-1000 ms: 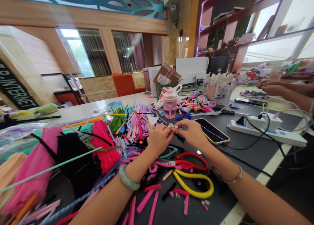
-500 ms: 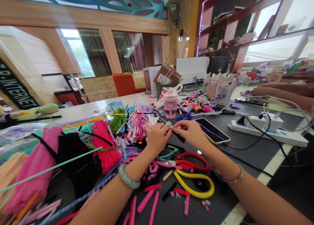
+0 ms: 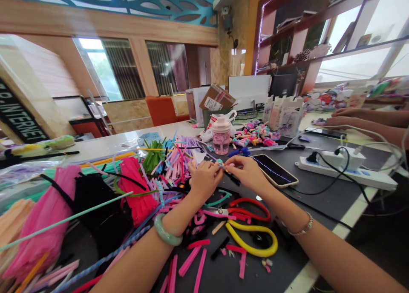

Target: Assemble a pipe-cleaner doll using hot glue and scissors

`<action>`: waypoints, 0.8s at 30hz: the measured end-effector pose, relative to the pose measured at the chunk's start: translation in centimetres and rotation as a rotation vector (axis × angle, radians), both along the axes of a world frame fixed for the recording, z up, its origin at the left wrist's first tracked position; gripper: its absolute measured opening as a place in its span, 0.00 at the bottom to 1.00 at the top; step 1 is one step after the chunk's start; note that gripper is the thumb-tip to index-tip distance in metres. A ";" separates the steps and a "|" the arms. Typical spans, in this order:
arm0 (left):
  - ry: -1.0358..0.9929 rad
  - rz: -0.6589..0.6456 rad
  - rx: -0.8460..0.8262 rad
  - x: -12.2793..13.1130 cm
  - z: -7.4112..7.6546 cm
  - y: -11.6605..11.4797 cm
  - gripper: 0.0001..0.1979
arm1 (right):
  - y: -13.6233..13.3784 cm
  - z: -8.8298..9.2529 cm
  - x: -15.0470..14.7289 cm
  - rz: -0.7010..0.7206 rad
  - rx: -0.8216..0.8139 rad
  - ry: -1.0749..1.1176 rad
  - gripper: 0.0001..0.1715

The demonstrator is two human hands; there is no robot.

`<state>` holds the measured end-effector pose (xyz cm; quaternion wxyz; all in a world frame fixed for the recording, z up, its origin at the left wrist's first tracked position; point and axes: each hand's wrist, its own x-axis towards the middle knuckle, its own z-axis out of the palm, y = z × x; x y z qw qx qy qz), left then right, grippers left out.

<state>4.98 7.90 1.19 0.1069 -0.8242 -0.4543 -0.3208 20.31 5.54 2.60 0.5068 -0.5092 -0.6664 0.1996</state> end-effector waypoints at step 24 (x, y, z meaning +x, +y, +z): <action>0.037 -0.067 0.051 -0.1 -0.4 0.1 0.10 | 0.4 0.0 1.1 0.153 0.332 -0.416 0.13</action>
